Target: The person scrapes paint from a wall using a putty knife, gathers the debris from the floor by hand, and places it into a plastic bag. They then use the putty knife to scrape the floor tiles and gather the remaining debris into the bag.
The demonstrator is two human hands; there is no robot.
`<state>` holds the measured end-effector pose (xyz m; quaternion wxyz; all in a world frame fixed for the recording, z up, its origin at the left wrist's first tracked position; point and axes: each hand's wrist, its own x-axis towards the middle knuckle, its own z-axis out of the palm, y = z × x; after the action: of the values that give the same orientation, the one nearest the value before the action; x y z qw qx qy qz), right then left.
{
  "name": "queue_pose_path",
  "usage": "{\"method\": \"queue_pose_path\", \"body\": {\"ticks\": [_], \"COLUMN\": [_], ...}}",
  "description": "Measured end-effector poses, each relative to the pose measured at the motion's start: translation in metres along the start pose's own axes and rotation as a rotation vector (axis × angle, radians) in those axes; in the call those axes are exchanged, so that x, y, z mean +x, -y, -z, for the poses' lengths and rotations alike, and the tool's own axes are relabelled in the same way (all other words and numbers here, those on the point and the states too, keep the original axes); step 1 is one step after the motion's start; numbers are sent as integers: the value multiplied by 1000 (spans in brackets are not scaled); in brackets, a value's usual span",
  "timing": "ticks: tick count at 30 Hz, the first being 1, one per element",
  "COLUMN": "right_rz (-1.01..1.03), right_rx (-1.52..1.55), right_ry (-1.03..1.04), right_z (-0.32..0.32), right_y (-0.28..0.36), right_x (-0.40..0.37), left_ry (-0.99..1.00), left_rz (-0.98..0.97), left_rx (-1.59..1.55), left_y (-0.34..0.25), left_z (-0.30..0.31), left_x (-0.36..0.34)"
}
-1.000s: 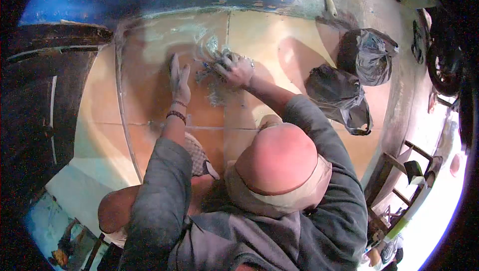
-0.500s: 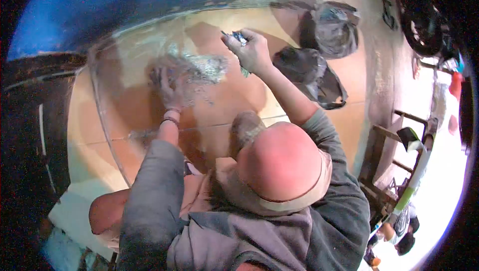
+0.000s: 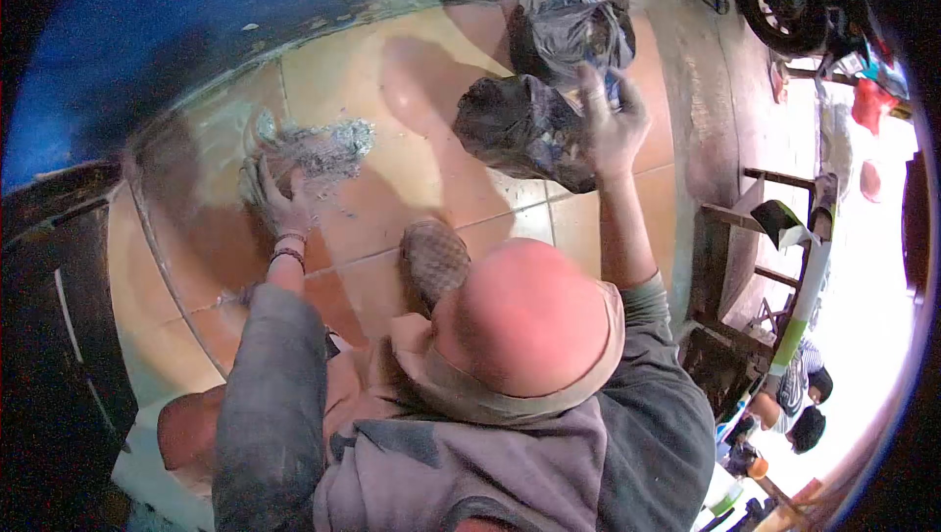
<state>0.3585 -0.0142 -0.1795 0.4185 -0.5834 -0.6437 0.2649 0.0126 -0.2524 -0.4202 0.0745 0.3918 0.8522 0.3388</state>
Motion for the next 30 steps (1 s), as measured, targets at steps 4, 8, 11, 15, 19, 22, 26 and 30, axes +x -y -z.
{"method": "queue_pose_path", "body": {"ticks": [4, 8, 11, 15, 19, 22, 26, 30], "right_rz": [403, 367, 342, 94, 163, 291, 445, 721], "right_rx": [-219, -251, -333, -70, 152, 202, 35, -364], "right_ry": [24, 209, 344, 340, 348, 543, 702, 767], "right_z": [-22, -20, 1, 15, -13, -69, -168, -218], "right_y": [-21, -42, -49, 6, 49, 60, 29, -67], "right_x": [-23, -40, -45, -40, -38, -44, -88, -141], "left_ry": [63, 93, 105, 236, 467, 431, 247, 31], "left_rz": [48, -99, -160, -360, -707, -705, -565, -411], "left_rx": [-266, 95, 221, 295, 103, 328, 253, 197], "left_y": [-34, -51, -57, -99, -114, -106, -76, -45], "left_z": [7, 11, -1, -15, -42, -46, -14, 49], "left_x": [-6, -13, -19, -11, -9, -5, 17, 18]}}
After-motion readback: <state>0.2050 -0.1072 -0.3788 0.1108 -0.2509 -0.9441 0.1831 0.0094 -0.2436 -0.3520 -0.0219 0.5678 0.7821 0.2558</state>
